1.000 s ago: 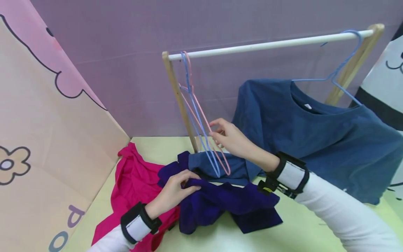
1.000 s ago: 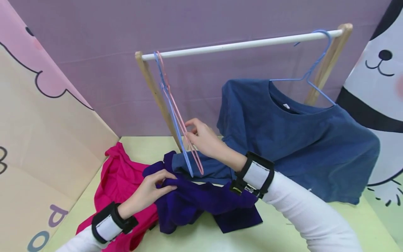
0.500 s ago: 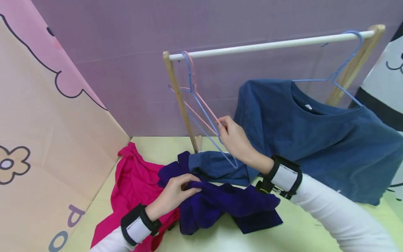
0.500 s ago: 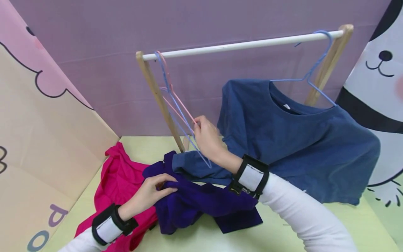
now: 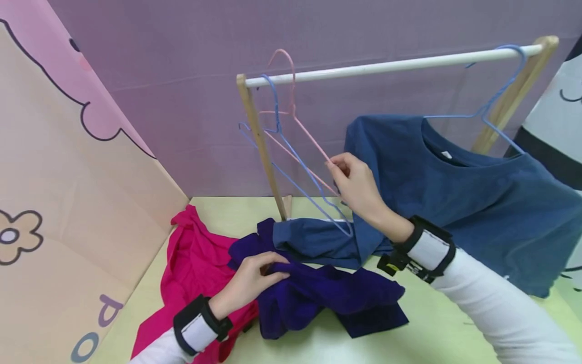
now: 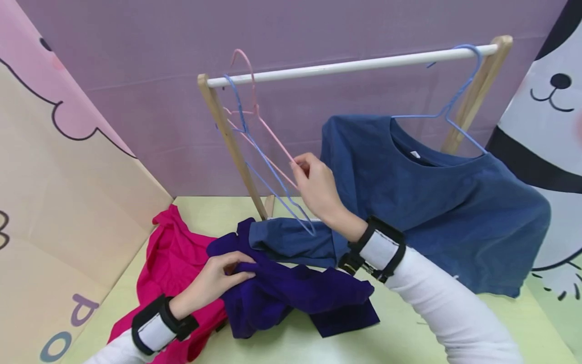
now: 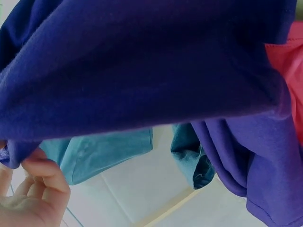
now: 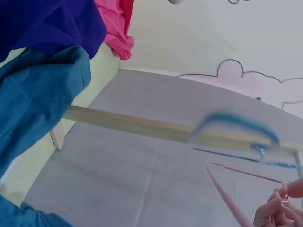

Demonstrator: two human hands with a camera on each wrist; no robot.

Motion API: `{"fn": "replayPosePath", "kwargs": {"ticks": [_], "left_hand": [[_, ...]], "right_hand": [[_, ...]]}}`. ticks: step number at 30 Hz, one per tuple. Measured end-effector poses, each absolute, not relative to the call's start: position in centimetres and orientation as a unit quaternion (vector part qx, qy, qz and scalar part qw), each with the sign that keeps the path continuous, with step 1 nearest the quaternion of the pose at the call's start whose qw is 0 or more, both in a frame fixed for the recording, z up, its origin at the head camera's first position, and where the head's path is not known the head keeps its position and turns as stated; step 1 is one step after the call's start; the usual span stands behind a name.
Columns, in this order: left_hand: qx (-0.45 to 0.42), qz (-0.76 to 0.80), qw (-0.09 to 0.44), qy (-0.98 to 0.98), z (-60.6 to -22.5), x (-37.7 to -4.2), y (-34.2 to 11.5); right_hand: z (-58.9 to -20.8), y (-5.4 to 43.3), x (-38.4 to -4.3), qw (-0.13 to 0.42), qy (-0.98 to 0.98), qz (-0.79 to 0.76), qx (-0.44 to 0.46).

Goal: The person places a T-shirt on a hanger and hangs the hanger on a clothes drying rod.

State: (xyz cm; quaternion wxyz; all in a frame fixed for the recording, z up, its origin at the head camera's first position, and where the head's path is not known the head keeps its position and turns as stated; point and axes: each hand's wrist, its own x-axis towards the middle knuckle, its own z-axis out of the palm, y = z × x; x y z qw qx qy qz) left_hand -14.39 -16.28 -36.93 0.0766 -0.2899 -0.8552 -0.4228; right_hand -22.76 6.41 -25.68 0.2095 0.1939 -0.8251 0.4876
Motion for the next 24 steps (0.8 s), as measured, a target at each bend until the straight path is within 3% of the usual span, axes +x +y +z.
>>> {"fn": "replayPosePath", "kwargs": {"ticks": [16,24], "left_hand": [[-0.266,-0.432,0.115,-0.854,-36.0,-13.7,-16.1],[-0.259,-0.38,0.149,-0.876,-37.8,-14.8,-16.9]], "right_hand": [[-27.8,12.7,-21.4,0.227,-0.818,0.499,0.174],[-29.2,15.1,-19.6,0.21,-0.83,0.497,0.145]]}}
